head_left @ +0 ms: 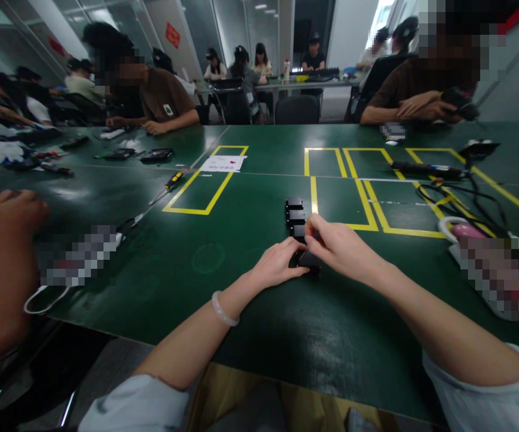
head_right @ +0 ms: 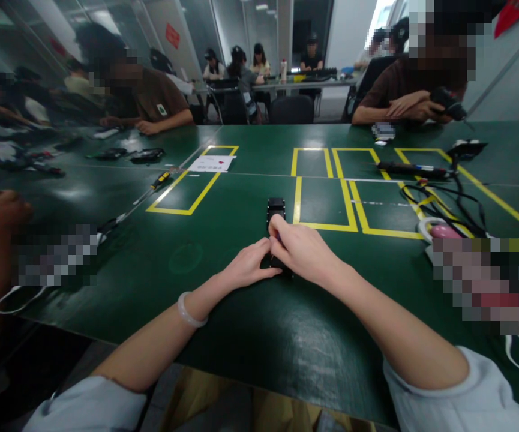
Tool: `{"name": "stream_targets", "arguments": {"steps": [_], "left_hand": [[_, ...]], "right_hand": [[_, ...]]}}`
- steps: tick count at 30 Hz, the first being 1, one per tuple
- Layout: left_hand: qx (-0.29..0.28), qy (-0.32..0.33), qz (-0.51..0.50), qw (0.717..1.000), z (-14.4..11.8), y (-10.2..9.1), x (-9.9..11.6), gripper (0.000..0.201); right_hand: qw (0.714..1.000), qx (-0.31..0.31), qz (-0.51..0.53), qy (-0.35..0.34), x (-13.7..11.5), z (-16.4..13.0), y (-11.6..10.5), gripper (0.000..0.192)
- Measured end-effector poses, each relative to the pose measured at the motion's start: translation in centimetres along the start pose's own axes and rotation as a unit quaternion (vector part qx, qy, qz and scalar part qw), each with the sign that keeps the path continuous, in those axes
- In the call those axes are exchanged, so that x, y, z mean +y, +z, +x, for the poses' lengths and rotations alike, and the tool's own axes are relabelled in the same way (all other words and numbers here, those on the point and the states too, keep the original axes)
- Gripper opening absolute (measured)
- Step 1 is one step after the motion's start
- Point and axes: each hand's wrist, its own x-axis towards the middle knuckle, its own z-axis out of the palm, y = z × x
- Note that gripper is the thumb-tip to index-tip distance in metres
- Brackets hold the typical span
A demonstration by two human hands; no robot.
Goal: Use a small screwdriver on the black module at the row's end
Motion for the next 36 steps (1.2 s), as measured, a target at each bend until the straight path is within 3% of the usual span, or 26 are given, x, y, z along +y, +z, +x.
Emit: {"name": "stream_targets", "arguments": {"steps": [13,25,30,32,36], "left_hand": [[-0.003,0.002,0.015,1.0,0.0,0.2,-0.2,0.042],[-0.012,-0.018,0.02,1.0,-0.1,0.1,0.0,0.04],[-0.011,-0.009,0.018,1.0,-0.1,0.2,-0.2,0.038],[-0.007,-0.006,0.014,1.0,-0.1,0.2,-0.3,0.039],[-0.004,-0.022,0.012,1.0,-0.1,0.2,-0.3,0.04]], "right_hand": [[1.0,-0.023,-0.012,0.004,0.1,0.0,0.2,0.006],[0.981,-0.057,-0.183,0.039,-2.1,0.9,0.6,0.023],[0.989,-0.113,-0.076,-0.055,-1.8,0.6,-0.3,0.012],[0.988,-0.106,-0.086,-0.078,-1.8,0.6,-0.4,0.009],[0.979,-0.07,-0.19,-0.019,-2.0,0.8,0.0,0.023]]}}
